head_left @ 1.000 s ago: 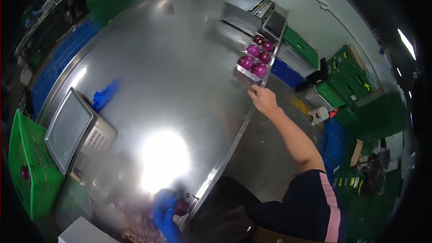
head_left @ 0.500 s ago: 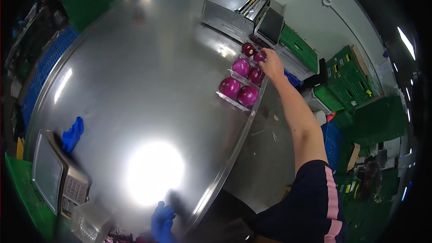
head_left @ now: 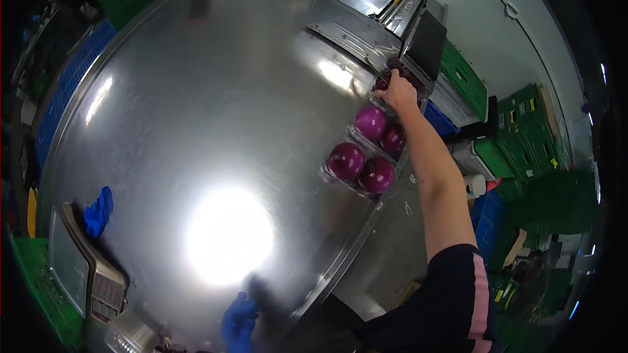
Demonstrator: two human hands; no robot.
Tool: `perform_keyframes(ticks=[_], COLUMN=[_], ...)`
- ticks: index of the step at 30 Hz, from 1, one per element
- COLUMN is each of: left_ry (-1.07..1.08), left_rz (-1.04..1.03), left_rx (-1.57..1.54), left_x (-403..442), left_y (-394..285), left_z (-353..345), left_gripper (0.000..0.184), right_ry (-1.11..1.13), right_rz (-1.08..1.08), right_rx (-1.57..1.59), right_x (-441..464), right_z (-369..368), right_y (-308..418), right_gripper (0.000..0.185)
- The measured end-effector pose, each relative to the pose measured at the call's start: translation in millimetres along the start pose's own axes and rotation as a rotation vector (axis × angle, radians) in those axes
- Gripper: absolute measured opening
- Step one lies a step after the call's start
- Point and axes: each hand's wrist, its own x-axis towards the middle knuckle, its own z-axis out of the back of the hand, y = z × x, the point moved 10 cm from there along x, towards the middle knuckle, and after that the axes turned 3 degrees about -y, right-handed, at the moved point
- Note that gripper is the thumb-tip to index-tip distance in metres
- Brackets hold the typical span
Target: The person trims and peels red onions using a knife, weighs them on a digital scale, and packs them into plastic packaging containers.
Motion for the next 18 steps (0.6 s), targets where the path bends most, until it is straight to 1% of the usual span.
perform_keyframes(ticks=[4,7,10,11,13,14,15,16,17,18], left_ry=[0.003,0.025,0.068,0.083,0.177,0.221,0.312,0.387,0.418,0.410], left_rz=[0.003,-0.025,-0.072,-0.086,-0.294,-0.395,-0.463,-0.494,-0.616,-0.699], left_rx=[0.038,0.138,0.242,0.271,0.235,0.217,0.276,0.314,0.349,0.395], left_x=[1.8,1.1,1.2,1.6,9.5,11.4,10.8,11.2,5.6,0.1], left_y=[-1.6,-8.6,-20.6,-24.8,-47.0,-61.5,-77.6,-85.8,-103.0,-111.6], left_z=[0.9,2.4,-3.6,-7.5,-34.8,-47.8,-66.2,-79.4,-93.7,-98.1], left_gripper=[0.031,0.030,0.031,0.032,0.053,0.065,0.068,0.077,0.089,0.097], right_ry=[-0.032,-0.191,-0.350,-0.300,-0.183,0.170,0.426,0.682,0.833,0.889], right_rz=[-0.058,-0.037,0.045,0.077,0.145,0.007,-0.021,-0.058,0.030,0.180], right_rx=[0.046,0.145,0.391,0.495,0.698,0.844,0.904,0.925,0.881,0.931], right_x=[-2.8,-16.9,-40.5,-51.9,-92.8,-127.7,-171.9,-221.6,-264.3,-300.6], right_z=[4.6,27.9,60.6,61.3,70.9,57.6,51.4,47.9,42.5,32.2], right_y=[-4.3,-8.1,-8.3,-4.2,18.3,36.1,62.7,88.0,113.5,139.4], right_gripper=[0.079,0.077,0.076,0.073,0.069,0.067,0.065,0.063,0.062,0.061])
